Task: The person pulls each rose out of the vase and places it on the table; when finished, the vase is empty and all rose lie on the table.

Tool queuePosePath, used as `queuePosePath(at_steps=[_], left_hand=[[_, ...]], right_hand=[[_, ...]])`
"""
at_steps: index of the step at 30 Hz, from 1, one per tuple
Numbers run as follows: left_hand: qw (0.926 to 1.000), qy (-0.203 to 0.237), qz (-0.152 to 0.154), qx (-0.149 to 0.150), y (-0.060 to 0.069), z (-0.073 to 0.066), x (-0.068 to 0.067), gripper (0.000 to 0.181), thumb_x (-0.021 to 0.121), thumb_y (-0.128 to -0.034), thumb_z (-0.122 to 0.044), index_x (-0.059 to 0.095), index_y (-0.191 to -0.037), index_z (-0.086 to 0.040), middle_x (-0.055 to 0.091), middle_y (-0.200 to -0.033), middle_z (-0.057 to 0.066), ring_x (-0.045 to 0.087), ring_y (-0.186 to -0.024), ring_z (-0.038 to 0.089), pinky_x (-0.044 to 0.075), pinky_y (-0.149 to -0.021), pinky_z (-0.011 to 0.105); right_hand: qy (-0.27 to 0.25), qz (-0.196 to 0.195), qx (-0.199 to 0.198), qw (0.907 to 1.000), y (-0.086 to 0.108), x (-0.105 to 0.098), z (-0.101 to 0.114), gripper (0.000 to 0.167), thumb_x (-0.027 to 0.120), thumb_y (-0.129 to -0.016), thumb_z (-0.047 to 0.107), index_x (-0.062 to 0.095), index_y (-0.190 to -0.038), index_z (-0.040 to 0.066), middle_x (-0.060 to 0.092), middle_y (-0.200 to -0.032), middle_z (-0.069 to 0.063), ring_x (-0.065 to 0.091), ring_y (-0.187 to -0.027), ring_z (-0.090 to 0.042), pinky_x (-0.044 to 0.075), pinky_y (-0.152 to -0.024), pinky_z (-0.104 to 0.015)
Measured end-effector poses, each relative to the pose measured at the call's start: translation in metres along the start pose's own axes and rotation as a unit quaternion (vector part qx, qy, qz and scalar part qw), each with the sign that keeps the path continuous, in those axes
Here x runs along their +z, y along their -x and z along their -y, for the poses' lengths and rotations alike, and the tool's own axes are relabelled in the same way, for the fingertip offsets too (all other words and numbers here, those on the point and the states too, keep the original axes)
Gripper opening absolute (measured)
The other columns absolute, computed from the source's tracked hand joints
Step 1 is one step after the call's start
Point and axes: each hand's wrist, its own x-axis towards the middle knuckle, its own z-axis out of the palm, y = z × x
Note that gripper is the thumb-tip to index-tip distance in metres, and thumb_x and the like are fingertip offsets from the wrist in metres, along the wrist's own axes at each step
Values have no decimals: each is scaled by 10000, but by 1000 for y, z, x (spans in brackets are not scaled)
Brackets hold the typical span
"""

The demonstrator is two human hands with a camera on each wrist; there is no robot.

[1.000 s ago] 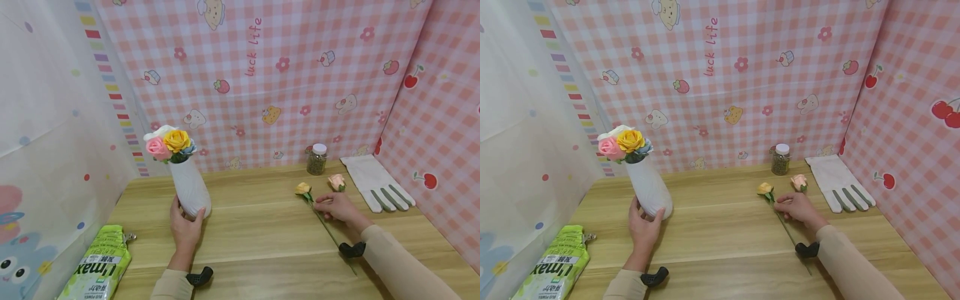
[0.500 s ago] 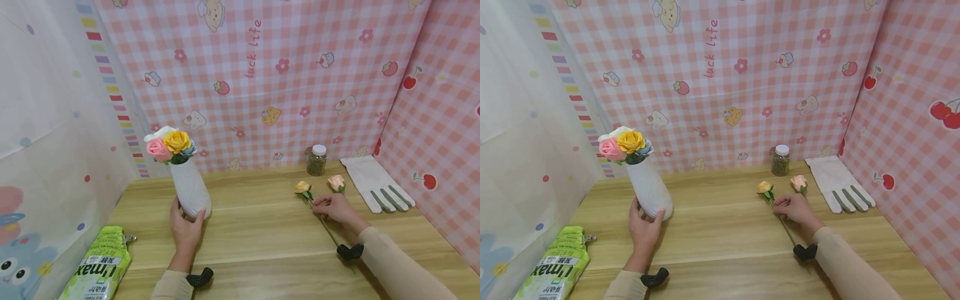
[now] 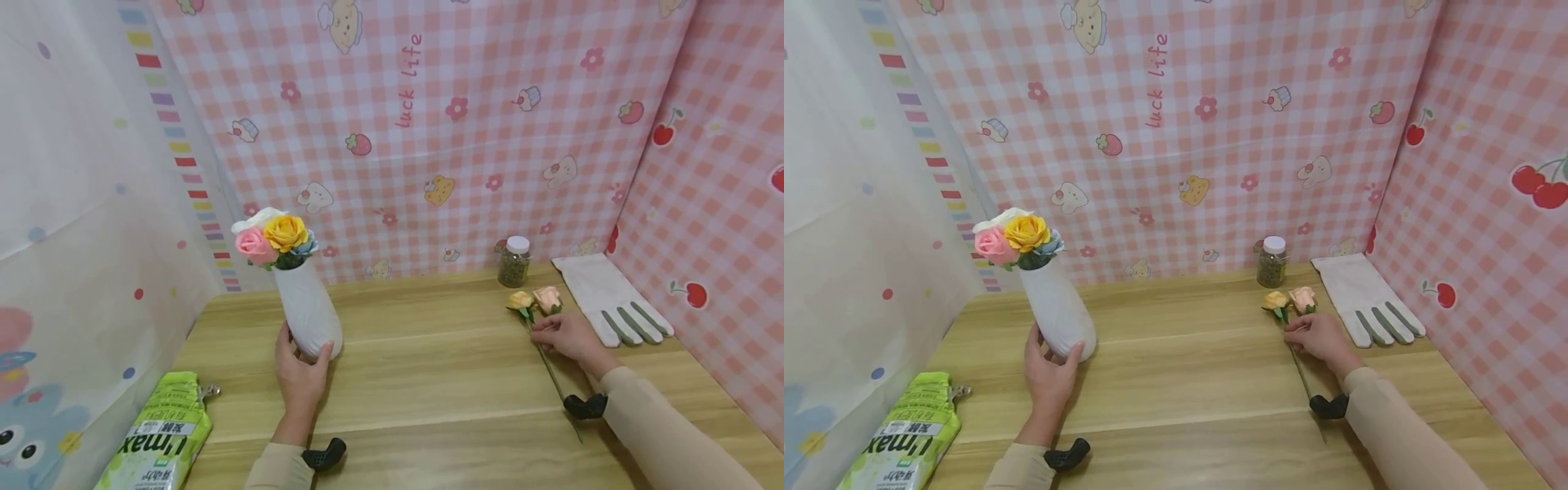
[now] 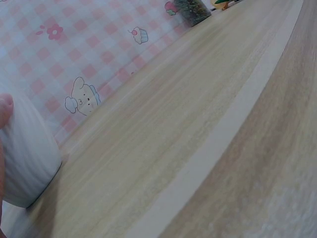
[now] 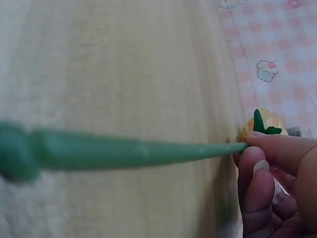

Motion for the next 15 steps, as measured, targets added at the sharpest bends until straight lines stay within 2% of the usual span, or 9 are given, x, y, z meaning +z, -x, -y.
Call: queuePosePath(at_steps=[7,12,15], left_hand=[[9998,91,-76,130,-1,1,1,857,849,-732,-187,394,-1443,-38,509,-1317,187,502,-1189,290,522,-840,489],[9995,141,-133,234,0,2,1,852,852,-727,-173,403,-1436,-34,512,-1311,199,507,-1176,302,523,-822,515],[9997,88,-143,197,1,2,1,854,857,-720,-179,407,-1432,-30,517,-1306,194,513,-1169,295,525,-820,506]], right_hand=[[457,-126,-69,9989,-3,2,-5,267,725,-868,203,690,-1024,-10,687,-763,-15,630,-667,-148,523,-565,-273],[419,-117,-90,9990,-2,2,-3,258,723,-868,185,690,-1021,-19,686,-756,-19,632,-662,-150,530,-563,-268],[433,-113,-94,9990,-1,3,-2,246,722,-868,173,694,-1015,-23,685,-746,-20,630,-652,-146,530,-557,-268]])
